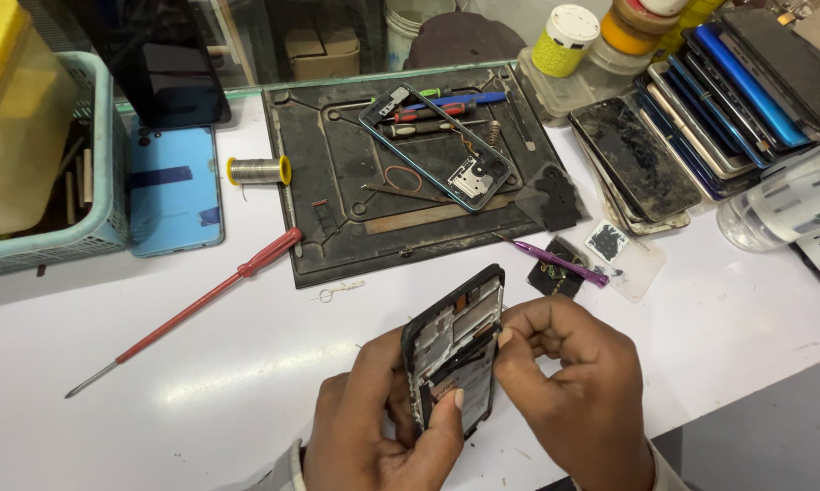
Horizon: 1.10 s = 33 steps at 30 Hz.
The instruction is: The person repairs a disassembled Infinix smartphone on a workbench. They unscrew internal screws with a screwdriver, pry at the frame, remove and reseat the battery, spray liquid onto a small circuit board, scrub it with a brush and blue pry tool, then fit the board back into the phone body.
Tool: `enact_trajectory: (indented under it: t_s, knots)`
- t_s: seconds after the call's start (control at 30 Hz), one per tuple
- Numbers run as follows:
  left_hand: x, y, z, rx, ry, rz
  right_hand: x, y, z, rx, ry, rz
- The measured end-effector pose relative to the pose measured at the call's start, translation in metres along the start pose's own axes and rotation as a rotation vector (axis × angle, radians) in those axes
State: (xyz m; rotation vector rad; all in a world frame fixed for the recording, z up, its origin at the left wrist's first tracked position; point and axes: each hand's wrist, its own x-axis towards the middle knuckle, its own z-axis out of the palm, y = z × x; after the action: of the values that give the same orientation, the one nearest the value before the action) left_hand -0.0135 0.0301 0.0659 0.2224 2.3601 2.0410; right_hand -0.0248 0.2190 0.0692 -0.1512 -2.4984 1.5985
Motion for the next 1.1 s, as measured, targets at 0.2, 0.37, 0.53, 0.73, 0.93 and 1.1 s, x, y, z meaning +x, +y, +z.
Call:
enact_trajectory:
  t_s: [0.2,0.37,0.53,0.73,0.93,1.1]
  knots:
    - [0.007,0.007,-0.001,-0.121,0.036,-0.132,0.006,0.010,-0.006,0.233,-0.101,0.158]
    - [0.009,0.006,-0.001,-0.218,0.022,-0.121,-0.003,0.002,-0.005,0.063,-0.057,0.000]
    - [0.009,0.003,0.001,-0.179,0.013,-0.082,-0.013,-0.004,0.006,-0.074,0.081,-0.029]
    - [0.009,0.002,-0.002,-0.209,-0.002,-0.093,-0.011,-0.004,0.002,-0.053,0.072,-0.019]
    - [0.015,0.000,-0.003,-0.413,-0.053,-0.113,0.003,0.006,-0.018,0.331,-0.115,0.250]
    - [0.019,-0.004,-0.002,-0.583,-0.094,-0.102,0.007,0.011,-0.020,0.461,-0.248,0.352]
